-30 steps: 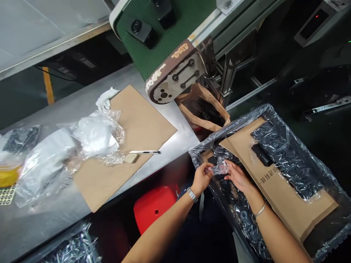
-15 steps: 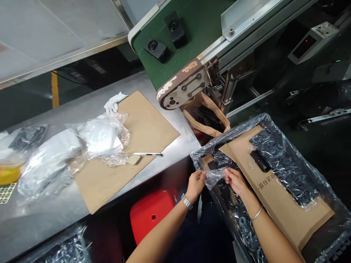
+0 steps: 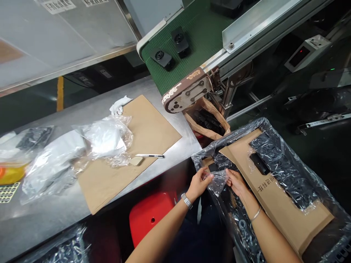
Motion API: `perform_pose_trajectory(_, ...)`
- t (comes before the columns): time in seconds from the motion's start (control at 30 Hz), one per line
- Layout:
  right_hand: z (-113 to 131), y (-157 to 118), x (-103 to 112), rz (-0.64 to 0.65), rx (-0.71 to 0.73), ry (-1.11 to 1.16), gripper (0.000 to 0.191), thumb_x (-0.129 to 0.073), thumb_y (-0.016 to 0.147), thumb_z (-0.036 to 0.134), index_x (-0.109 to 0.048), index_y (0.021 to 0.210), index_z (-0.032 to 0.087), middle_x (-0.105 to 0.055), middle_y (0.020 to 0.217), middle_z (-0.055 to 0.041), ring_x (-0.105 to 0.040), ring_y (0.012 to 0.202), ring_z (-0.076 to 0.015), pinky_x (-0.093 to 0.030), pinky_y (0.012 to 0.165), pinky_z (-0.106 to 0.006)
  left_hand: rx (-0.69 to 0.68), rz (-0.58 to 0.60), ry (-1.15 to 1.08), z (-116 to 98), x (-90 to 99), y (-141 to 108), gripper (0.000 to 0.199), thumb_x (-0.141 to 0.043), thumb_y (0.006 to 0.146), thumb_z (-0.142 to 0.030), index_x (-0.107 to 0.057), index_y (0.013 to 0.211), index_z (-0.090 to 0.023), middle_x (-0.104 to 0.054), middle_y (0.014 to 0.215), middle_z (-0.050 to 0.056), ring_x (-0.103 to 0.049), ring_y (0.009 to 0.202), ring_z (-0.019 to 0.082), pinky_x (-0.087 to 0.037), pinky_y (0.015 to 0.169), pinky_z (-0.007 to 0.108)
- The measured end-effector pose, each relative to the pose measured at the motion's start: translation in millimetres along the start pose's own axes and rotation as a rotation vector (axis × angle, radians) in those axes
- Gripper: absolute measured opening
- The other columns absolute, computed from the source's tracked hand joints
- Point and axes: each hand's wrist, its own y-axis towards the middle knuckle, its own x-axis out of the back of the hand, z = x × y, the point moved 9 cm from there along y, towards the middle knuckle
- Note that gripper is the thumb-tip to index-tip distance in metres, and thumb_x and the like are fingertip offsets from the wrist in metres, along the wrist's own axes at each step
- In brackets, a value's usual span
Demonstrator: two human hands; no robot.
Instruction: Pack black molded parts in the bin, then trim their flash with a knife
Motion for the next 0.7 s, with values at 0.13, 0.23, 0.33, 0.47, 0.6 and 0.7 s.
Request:
perform_pose_trajectory(0.13, 5.1, -1.5, -1.7, 0.006, 0.02, 0.039, 0.02, -0.056, 0.086, 0.03, -0.053, 0.075, 0.013, -0.047, 0.06, 0.0073, -0.043, 0.046, -0.0035, -0.036, 0.042, -0.016, -0.035, 0.095, 0.092, 0.3, -8.0, 0.9, 0.022, -0.059, 0.078, -0.035, -0.061, 0.077, -0.013, -0.055, 0.061, -0.002, -0.049, 0.054, 0.01, -0.038, 0.053, 0.023)
perform_pose_trajectory(0.23, 6.6, -4.2, -0.4, 0.007, 0.01, 0.051, 0.026, -0.061, 0.08, 0.04, -0.055, 0.091, 0.018, -0.057, 0.072, 0.0029, -0.054, 0.059, -0.0078, -0.042, 0.047, -0.018, -0.061, 0.032, 0.172, -0.1, 0.3, -0.3, 0.018, -0.056, 0.081, -0.03, -0.057, 0.073, -0.013, -0.051, 0.062, -0.004, -0.046, 0.055, 0.01, -0.038, 0.055, 0.024)
perform_pose_trajectory(0.33, 1.0, -7.2, -4.1, 0.025, -0.04, 0.009, 0.04, -0.062, 0.075, 0.052, -0.056, 0.1, 0.022, -0.062, 0.077, -0.0006, -0.059, 0.063, -0.0121, -0.043, 0.043, -0.019, -0.104, -0.101, 0.249, -5.7, 12.4, -7.1, 0.01, -0.052, 0.081, -0.023, -0.053, 0.075, -0.015, -0.049, 0.068, -0.002, -0.047, 0.063, 0.012, -0.038, 0.062, 0.027)
perform_pose_trajectory(0.47, -3.9, -8.0, -14.2, 0.045, -0.046, -0.066, 0.032, -0.06, 0.079, 0.046, -0.058, 0.089, 0.016, -0.06, 0.07, 0.0002, -0.056, 0.056, -0.01, -0.037, 0.038, -0.017, -0.202, -0.154, 0.308, -15.9, 9.7, -18.3, 0.012, -0.044, 0.082, -0.018, -0.052, 0.073, -0.018, -0.051, 0.076, 0.002, -0.047, 0.076, 0.017, -0.037, 0.071, 0.03)
perform_pose_trajectory(0.6, 1.0, -5.4, -16.9, 0.031, 0.02, -0.136, 0.017, -0.056, 0.085, 0.03, -0.056, 0.083, 0.013, -0.053, 0.067, 0.0046, -0.049, 0.051, -0.0052, -0.039, 0.043, -0.017, -0.26, -0.139, 0.315, -19.8, 8.6, -25.3, 0.01, -0.048, 0.08, -0.023, -0.056, 0.077, -0.019, -0.054, 0.084, 0.005, -0.047, 0.083, 0.02, -0.036, 0.078, 0.035)
perform_pose_trajectory(0.7, 8.1, -5.0, -12.1, -0.016, 0.1, -0.19, 0.017, -0.054, 0.087, 0.03, -0.056, 0.086, 0.013, -0.053, 0.07, 0.0043, -0.049, 0.052, -0.0057, -0.042, 0.048, -0.019, -0.255, -0.186, 0.278, -23.3, 20.5, -31.9, 0.029, -0.061, 0.072, -0.037, -0.056, 0.094, -0.019, -0.052, 0.103, 0.009, -0.045, 0.097, 0.025, -0.035, 0.086, 0.04)
